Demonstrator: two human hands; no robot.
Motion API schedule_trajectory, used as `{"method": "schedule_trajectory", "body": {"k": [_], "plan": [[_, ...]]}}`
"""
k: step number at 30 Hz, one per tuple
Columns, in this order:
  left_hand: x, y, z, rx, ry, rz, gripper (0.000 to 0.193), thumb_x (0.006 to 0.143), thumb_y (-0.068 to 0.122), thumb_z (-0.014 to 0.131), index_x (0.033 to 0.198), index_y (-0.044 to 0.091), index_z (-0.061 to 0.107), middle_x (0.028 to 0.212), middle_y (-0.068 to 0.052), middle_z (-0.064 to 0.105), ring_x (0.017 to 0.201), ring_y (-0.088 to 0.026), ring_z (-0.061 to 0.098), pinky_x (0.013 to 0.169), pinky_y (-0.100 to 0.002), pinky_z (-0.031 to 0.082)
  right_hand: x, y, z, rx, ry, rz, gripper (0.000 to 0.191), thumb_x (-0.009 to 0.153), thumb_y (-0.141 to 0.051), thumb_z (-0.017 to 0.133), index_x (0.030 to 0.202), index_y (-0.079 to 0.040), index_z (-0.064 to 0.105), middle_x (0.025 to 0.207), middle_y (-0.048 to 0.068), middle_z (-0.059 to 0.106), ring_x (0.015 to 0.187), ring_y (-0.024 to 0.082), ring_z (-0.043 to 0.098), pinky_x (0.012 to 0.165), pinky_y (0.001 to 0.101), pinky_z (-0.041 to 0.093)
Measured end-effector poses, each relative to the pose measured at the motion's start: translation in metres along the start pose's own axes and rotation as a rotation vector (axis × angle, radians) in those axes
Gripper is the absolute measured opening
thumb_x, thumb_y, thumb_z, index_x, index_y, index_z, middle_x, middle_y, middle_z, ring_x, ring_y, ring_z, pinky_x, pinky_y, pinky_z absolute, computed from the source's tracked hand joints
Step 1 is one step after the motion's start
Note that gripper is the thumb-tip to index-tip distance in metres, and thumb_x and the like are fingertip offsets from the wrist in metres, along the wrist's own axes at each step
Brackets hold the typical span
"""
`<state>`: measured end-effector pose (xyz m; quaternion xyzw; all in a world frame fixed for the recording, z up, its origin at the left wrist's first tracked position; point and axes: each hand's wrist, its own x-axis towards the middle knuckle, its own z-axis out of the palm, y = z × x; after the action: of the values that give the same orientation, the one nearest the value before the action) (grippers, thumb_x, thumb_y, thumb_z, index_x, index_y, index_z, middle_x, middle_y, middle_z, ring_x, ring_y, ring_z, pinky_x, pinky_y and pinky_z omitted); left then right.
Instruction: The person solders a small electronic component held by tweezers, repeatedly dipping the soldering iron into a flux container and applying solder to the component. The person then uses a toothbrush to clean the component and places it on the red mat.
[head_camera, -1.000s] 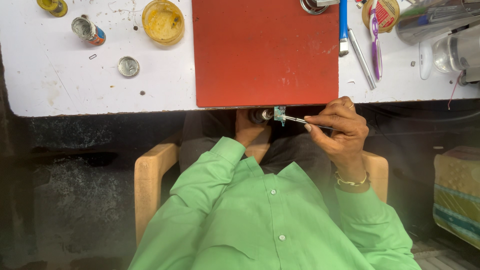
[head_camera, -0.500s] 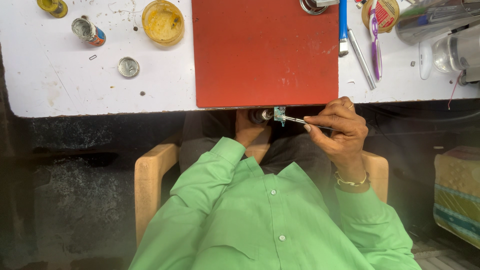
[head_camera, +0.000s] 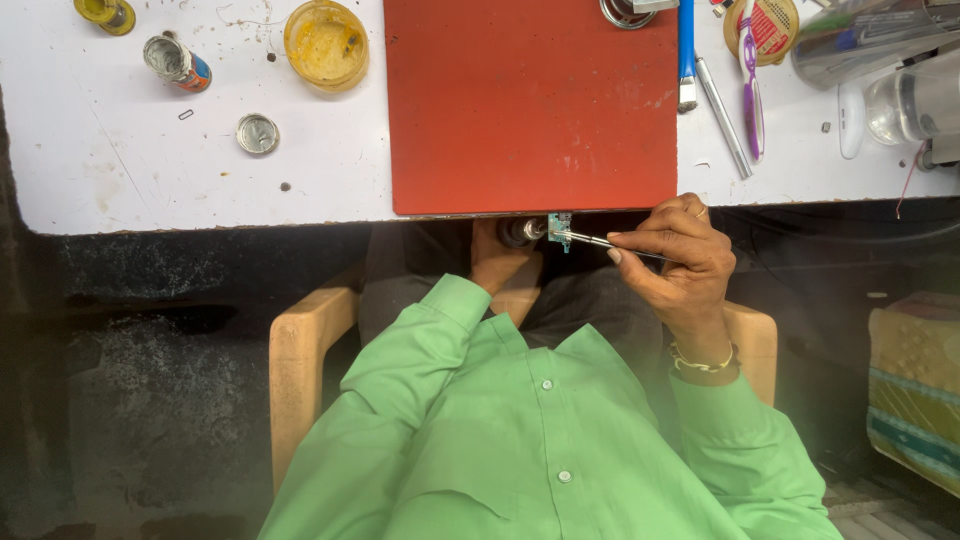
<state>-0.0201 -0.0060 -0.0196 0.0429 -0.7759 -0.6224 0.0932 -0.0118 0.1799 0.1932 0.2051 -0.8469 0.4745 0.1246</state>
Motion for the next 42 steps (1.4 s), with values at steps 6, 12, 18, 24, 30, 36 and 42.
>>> {"method": "schedule_trajectory", "body": {"k": [6, 12, 18, 24, 30, 36, 42], "plan": [[0.0, 0.001, 0.001, -0.023, 0.022, 0.026, 0.036, 0.07, 0.017, 0.087, 0.1, 0.004, 0.071, 0.094, -0.015, 0.075, 0.089, -0.032, 0.075, 0.08, -0.038, 0.059, -0.001, 0.001, 0.0, 0.034, 0.016, 0.012, 0.021, 0.074, 0.001, 0.084, 0.094, -0.006, 0.079, 0.079, 0.002, 0.066, 0.085, 0.015, 0.054, 0.083, 0.0279, 0.04], [0.001, 0.006, -0.002, -0.084, -0.001, 0.029, 0.035, 0.073, 0.015, 0.086, 0.103, 0.004, 0.07, 0.095, -0.014, 0.076, 0.09, -0.029, 0.076, 0.08, -0.036, 0.059, -0.001, 0.002, 0.0, 0.043, 0.016, 0.008, 0.022, 0.074, 0.002, 0.084, 0.094, -0.006, 0.079, 0.079, 0.002, 0.066, 0.084, 0.014, 0.054, 0.084, 0.028, 0.04], [0.001, 0.006, -0.002, -0.076, -0.008, 0.015, 0.036, 0.072, 0.014, 0.087, 0.102, 0.004, 0.07, 0.096, -0.014, 0.076, 0.09, -0.029, 0.076, 0.081, -0.036, 0.059, -0.001, 0.0, 0.001, 0.021, 0.008, 0.003, 0.021, 0.074, 0.002, 0.084, 0.093, -0.006, 0.079, 0.079, 0.002, 0.066, 0.085, 0.015, 0.055, 0.089, 0.0303, 0.041], [0.001, 0.006, -0.001, -0.089, -0.005, 0.007, 0.038, 0.071, 0.014, 0.087, 0.103, 0.004, 0.07, 0.097, -0.013, 0.075, 0.091, -0.029, 0.075, 0.081, -0.036, 0.059, 0.0, 0.0, 0.0, 0.025, 0.012, 0.015, 0.022, 0.074, 0.002, 0.084, 0.094, -0.007, 0.079, 0.08, 0.001, 0.067, 0.085, 0.015, 0.054, 0.084, 0.0281, 0.042], [0.001, 0.006, -0.002, -0.088, -0.006, 0.026, 0.036, 0.072, 0.014, 0.087, 0.102, 0.004, 0.07, 0.096, -0.013, 0.076, 0.092, -0.029, 0.075, 0.081, -0.037, 0.059, 0.0, 0.0, 0.0, 0.01, 0.011, 0.003, 0.022, 0.074, 0.001, 0.084, 0.093, -0.007, 0.079, 0.079, 0.002, 0.066, 0.085, 0.015, 0.055, 0.085, 0.0286, 0.041], [-0.001, 0.0, 0.0, -0.089, -0.008, -0.001, 0.037, 0.072, 0.016, 0.086, 0.103, 0.005, 0.07, 0.097, -0.013, 0.076, 0.092, -0.03, 0.076, 0.082, -0.037, 0.059, -0.001, 0.001, 0.001, 0.022, 0.008, 0.0, 0.021, 0.074, 0.001, 0.083, 0.093, -0.006, 0.079, 0.079, 0.002, 0.067, 0.084, 0.014, 0.055, 0.085, 0.0289, 0.04], [-0.003, -0.008, 0.004, 0.057, 0.043, 0.062, 0.045, 0.067, 0.015, 0.09, 0.106, 0.004, 0.07, 0.102, -0.017, 0.073, 0.097, -0.036, 0.069, 0.085, -0.041, 0.055, -0.002, 0.005, 0.0, 0.077, 0.03, 0.01, 0.021, 0.075, 0.002, 0.084, 0.094, -0.005, 0.079, 0.079, 0.002, 0.066, 0.08, 0.013, 0.054, 0.085, 0.0284, 0.04]]}}
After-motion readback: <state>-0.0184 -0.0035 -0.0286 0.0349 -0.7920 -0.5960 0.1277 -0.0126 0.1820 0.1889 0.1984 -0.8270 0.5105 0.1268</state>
